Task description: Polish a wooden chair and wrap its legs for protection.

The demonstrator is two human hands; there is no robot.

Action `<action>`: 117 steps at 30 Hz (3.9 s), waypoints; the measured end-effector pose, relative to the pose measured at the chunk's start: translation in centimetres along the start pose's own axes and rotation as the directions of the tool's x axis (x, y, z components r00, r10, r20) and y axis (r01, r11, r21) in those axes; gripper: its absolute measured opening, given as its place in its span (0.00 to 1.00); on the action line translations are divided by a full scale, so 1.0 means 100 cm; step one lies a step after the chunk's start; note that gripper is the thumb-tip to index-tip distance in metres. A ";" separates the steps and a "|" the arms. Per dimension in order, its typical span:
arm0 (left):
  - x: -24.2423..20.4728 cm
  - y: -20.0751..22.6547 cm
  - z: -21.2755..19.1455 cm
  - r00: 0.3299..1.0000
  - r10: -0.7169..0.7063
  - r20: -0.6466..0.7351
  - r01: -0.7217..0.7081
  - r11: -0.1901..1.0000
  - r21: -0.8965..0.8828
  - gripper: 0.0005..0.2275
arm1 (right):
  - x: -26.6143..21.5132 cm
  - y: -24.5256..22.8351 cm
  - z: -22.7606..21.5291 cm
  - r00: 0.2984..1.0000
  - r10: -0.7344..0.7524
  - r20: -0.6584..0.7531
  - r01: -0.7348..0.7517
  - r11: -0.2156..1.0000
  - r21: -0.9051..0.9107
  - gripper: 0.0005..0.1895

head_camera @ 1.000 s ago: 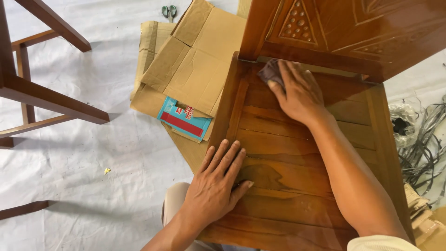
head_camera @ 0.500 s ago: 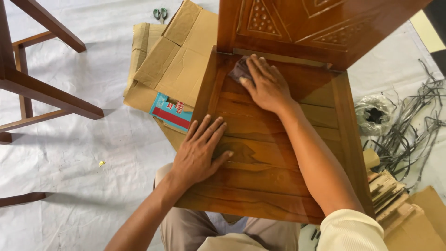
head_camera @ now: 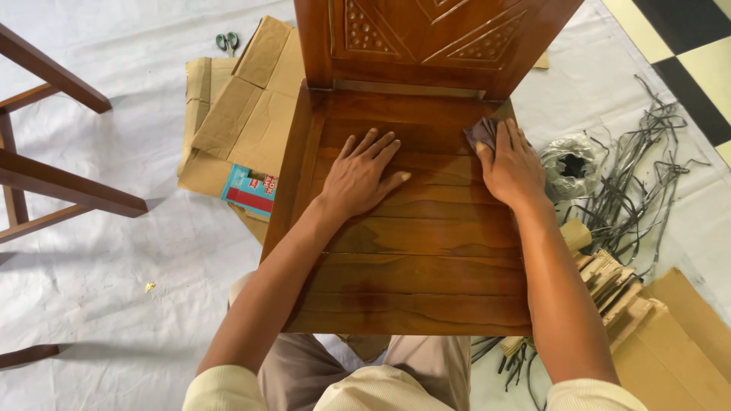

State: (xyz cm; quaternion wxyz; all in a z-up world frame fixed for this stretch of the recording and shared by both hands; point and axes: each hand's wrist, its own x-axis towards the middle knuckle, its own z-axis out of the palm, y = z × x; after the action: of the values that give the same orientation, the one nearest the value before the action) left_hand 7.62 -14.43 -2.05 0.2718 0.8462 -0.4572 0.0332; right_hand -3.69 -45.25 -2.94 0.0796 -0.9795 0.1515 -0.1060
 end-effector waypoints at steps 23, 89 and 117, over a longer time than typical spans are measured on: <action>0.020 0.000 0.014 0.999 -0.046 0.009 0.046 0.998 -0.049 0.27 | 0.026 -0.030 0.006 0.991 -0.128 0.034 0.129 0.991 -0.037 0.33; 0.014 0.002 0.003 1.000 0.021 0.009 -0.019 0.987 -0.160 0.25 | -0.027 -0.028 -0.003 1.000 0.006 0.010 -0.007 0.999 0.032 0.35; 0.094 0.027 0.033 0.910 -0.315 -0.271 0.255 0.938 -0.235 0.13 | 0.026 -0.045 0.007 0.970 -0.036 -0.242 0.043 0.999 0.024 0.32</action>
State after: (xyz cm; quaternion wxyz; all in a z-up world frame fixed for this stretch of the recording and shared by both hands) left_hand 10.32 -24.30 -0.88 0.4222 0.8580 -0.2819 0.0781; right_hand 0.16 -41.78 -2.24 0.0724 -0.9609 0.1389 -0.2283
